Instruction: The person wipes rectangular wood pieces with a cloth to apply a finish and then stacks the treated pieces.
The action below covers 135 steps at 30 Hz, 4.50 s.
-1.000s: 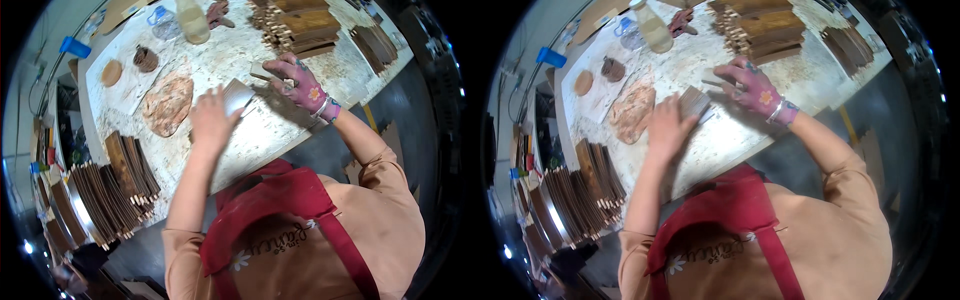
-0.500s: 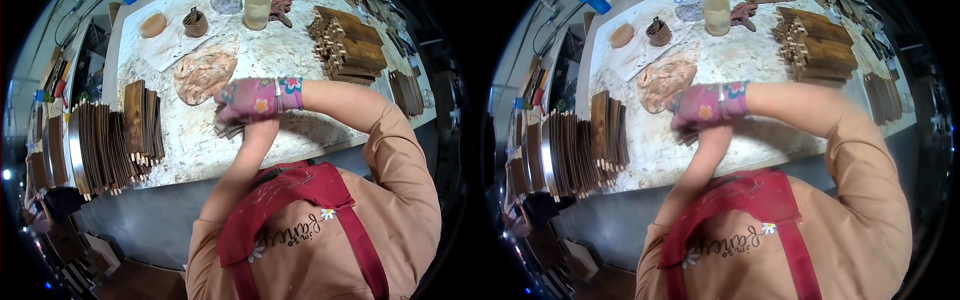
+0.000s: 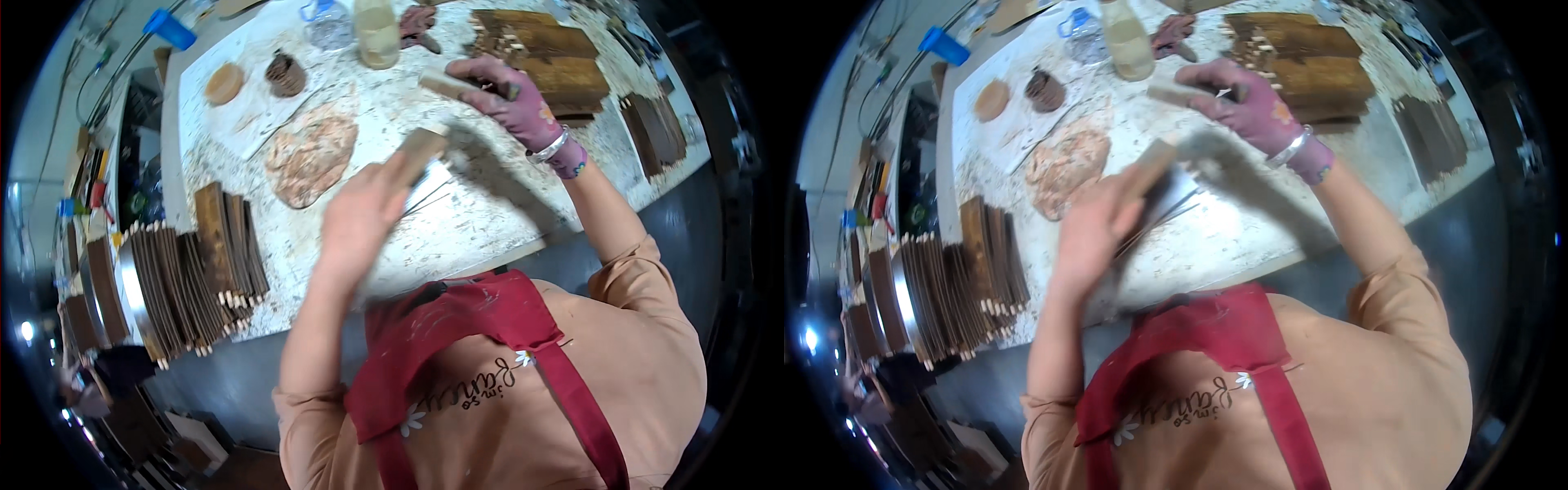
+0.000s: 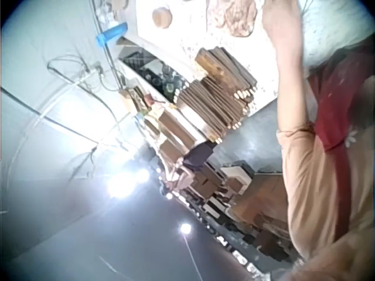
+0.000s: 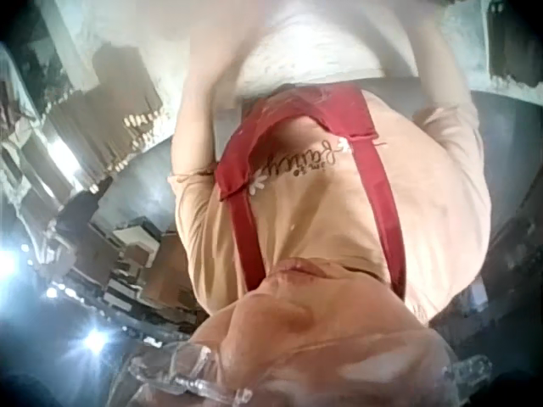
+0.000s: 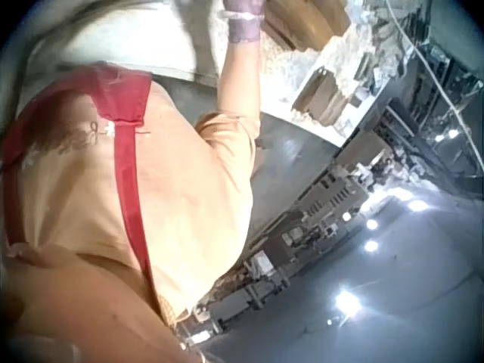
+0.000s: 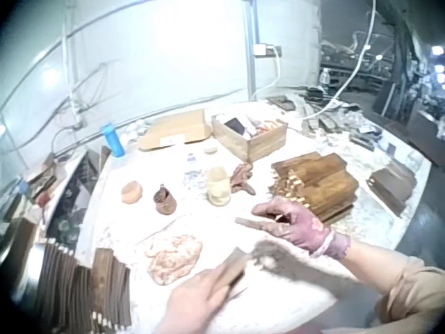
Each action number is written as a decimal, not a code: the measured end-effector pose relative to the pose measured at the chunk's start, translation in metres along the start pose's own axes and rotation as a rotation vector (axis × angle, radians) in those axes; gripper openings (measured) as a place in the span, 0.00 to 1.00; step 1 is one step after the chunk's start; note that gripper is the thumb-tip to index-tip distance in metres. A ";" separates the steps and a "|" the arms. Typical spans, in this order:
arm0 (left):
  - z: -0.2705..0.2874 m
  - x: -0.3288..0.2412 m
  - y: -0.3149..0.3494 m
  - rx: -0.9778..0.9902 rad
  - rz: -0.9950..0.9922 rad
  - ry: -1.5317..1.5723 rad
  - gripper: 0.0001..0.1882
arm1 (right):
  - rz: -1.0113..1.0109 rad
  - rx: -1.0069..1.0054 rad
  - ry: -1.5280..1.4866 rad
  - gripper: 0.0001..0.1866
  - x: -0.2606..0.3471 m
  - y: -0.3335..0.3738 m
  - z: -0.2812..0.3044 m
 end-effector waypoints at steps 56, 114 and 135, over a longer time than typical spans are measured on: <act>-0.114 0.023 0.010 -0.076 -0.063 -0.471 0.20 | 0.120 0.804 0.340 0.22 0.049 -0.050 -0.194; -0.052 0.090 -0.034 0.269 -0.101 0.169 0.21 | 0.121 0.221 0.517 0.14 0.028 0.082 -0.145; -0.105 0.005 -0.007 0.749 0.125 -0.188 0.29 | 0.600 0.849 0.465 0.18 0.009 -0.040 -0.195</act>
Point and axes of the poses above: each hand's wrist, its own y-axis away from the middle knuckle, its own z-axis out of the back of the hand, x = y × z, the point moved 3 cm from there along -y, towards the middle knuckle, and after that the axes turned 8 degrees about x, right-handed, at the moved point
